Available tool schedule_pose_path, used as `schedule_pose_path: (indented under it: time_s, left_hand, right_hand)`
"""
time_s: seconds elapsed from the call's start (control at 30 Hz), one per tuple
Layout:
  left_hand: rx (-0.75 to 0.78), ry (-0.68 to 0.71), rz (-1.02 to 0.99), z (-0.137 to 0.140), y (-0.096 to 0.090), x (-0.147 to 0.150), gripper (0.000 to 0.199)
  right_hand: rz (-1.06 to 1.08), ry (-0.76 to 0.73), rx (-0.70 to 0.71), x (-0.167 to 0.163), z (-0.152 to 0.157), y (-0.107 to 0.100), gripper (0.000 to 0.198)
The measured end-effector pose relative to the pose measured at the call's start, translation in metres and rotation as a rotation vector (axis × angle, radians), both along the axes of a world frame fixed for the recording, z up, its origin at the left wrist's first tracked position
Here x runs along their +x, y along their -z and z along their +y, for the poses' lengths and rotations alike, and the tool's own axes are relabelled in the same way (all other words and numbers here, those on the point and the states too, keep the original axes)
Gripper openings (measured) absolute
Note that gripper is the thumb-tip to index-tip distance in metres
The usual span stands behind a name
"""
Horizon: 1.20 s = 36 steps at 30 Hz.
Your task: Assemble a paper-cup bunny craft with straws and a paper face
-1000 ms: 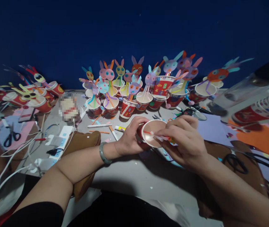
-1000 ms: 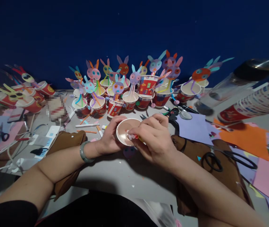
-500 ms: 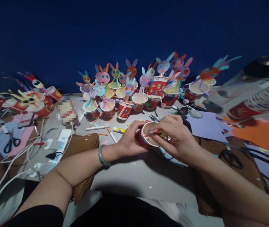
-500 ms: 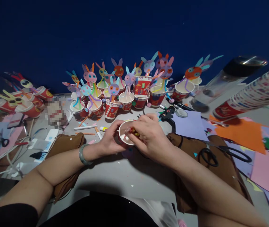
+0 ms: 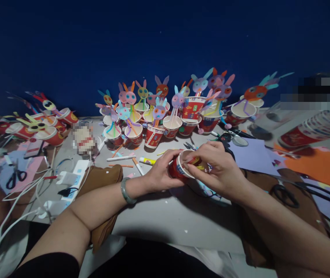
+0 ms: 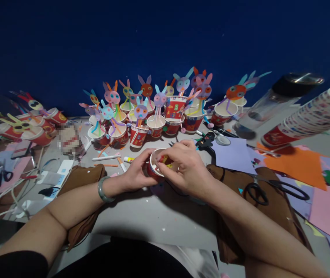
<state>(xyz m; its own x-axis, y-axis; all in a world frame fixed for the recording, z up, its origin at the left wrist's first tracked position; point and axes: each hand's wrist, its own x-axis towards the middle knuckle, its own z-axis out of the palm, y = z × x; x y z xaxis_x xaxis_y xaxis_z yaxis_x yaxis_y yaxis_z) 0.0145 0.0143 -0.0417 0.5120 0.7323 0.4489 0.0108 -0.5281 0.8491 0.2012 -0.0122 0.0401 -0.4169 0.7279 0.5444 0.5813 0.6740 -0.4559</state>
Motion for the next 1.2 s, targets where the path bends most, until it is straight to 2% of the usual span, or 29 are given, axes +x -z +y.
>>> schedule_pose_path:
  time_s: [0.13, 0.37, 0.47, 0.7, 0.8, 1.03, 1.2]
  left_hand:
    - [-0.031, 0.034, -0.010, -0.001, 0.002, 0.001, 0.070]
    - [0.190, -0.013, 0.021, 0.004, 0.003, 0.000, 0.064]
    - [0.209, -0.030, 0.006, 0.004, 0.003, 0.000, 0.062]
    - [-0.062, 0.005, -0.026, -0.001, 0.002, 0.001, 0.065]
    - [-0.131, 0.039, -0.065, -0.002, 0.002, 0.002, 0.067]
    - [-0.177, 0.084, -0.109, -0.005, 0.001, 0.003, 0.068]
    - [-0.141, 0.100, -0.104, -0.006, 0.000, 0.002, 0.070]
  right_hand:
    - [-0.024, 0.027, -0.022, 0.003, -0.001, -0.002, 0.006]
    - [-0.068, 0.092, 0.025, 0.001, -0.003, 0.003, 0.007]
    - [-0.027, 0.077, 0.035, -0.004, -0.003, 0.005, 0.007]
    - [0.106, 0.113, -0.013, -0.007, -0.003, 0.009, 0.005]
    - [0.145, 0.122, -0.021, -0.006, -0.004, 0.010, 0.004]
    - [0.128, 0.071, -0.001, -0.007, -0.008, 0.003, 0.008]
    - [0.161, 0.082, -0.005, -0.007, -0.010, 0.004, 0.006]
